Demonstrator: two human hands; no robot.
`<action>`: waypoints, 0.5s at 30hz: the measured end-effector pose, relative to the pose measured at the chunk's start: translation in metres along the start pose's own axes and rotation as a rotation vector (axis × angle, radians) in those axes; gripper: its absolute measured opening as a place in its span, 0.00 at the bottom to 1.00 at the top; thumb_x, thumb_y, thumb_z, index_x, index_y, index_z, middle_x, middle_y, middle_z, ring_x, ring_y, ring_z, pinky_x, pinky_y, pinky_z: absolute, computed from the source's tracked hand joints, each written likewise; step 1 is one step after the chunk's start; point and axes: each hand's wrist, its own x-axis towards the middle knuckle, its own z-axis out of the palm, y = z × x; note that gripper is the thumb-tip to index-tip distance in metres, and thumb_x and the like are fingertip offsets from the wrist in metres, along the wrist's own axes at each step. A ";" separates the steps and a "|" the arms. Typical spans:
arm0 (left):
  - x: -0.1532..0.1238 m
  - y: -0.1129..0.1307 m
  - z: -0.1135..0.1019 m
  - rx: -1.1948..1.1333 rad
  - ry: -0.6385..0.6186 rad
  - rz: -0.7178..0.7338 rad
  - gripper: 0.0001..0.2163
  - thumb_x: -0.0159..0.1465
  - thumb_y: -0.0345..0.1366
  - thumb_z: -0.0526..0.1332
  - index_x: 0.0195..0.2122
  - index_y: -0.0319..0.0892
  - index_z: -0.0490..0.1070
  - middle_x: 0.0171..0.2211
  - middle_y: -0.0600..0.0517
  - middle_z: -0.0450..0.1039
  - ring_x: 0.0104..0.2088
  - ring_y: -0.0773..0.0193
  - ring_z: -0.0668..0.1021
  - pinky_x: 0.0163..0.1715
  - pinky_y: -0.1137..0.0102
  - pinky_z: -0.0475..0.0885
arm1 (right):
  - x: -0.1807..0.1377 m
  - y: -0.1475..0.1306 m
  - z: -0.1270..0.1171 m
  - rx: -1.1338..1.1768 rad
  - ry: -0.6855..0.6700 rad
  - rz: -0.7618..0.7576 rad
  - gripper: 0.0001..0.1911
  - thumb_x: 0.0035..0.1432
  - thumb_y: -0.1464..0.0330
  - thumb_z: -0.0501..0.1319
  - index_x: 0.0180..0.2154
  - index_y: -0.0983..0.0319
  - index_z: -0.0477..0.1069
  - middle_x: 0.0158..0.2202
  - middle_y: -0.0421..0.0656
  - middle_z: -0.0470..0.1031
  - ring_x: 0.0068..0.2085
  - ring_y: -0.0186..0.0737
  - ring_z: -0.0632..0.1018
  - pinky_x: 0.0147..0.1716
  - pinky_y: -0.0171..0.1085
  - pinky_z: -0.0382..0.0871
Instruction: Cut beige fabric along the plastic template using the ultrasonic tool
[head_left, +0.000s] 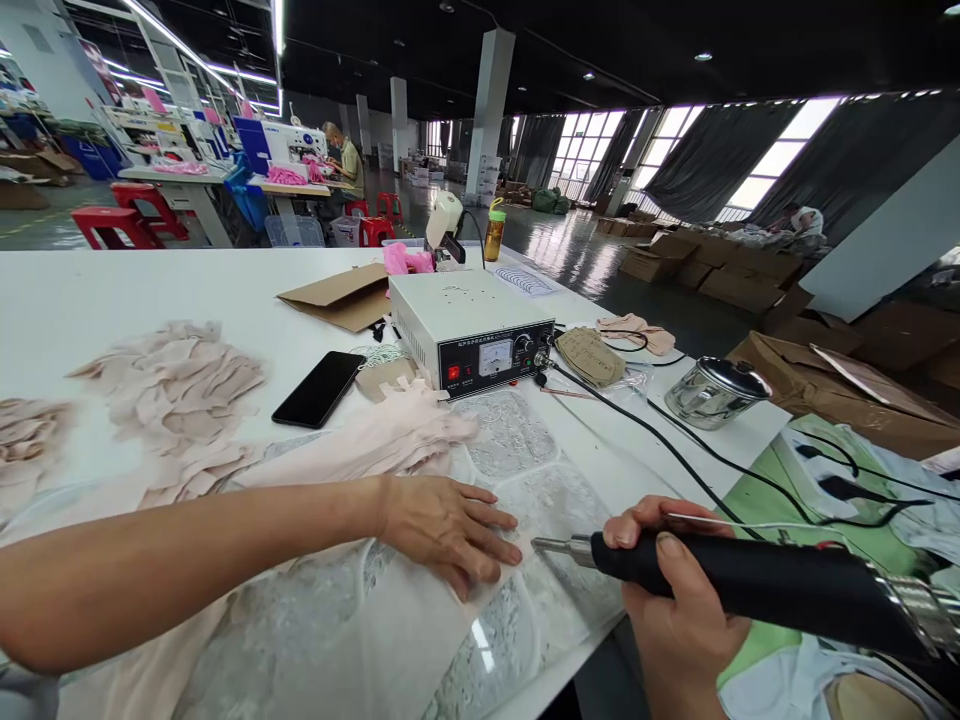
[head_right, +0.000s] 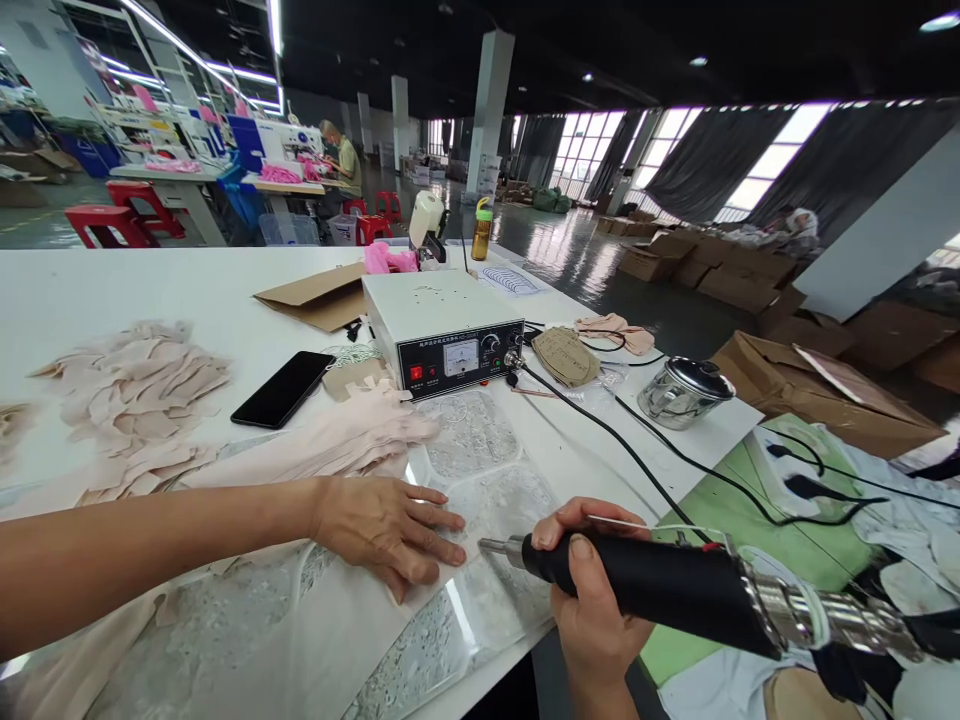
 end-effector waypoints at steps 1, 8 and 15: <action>0.000 0.000 0.000 0.040 -0.006 0.015 0.05 0.68 0.42 0.62 0.36 0.49 0.71 0.57 0.55 0.73 0.62 0.59 0.69 0.65 0.63 0.61 | 0.000 -0.001 0.000 0.027 -0.001 0.011 0.06 0.50 0.67 0.64 0.33 0.59 0.72 0.27 0.38 0.70 0.23 0.34 0.72 0.22 0.38 0.70; 0.002 0.001 0.000 0.145 -0.085 0.029 0.07 0.69 0.44 0.61 0.36 0.49 0.71 0.58 0.55 0.71 0.61 0.57 0.70 0.64 0.64 0.62 | -0.008 -0.007 0.004 0.090 -0.028 0.110 0.06 0.47 0.67 0.64 0.32 0.59 0.72 0.26 0.37 0.68 0.21 0.32 0.70 0.19 0.36 0.67; 0.002 0.000 0.001 0.171 -0.073 0.044 0.06 0.68 0.43 0.62 0.37 0.49 0.71 0.58 0.55 0.71 0.60 0.56 0.71 0.63 0.64 0.62 | -0.013 -0.004 0.005 0.075 -0.096 0.101 0.05 0.52 0.67 0.62 0.34 0.58 0.71 0.28 0.38 0.67 0.22 0.32 0.70 0.21 0.37 0.69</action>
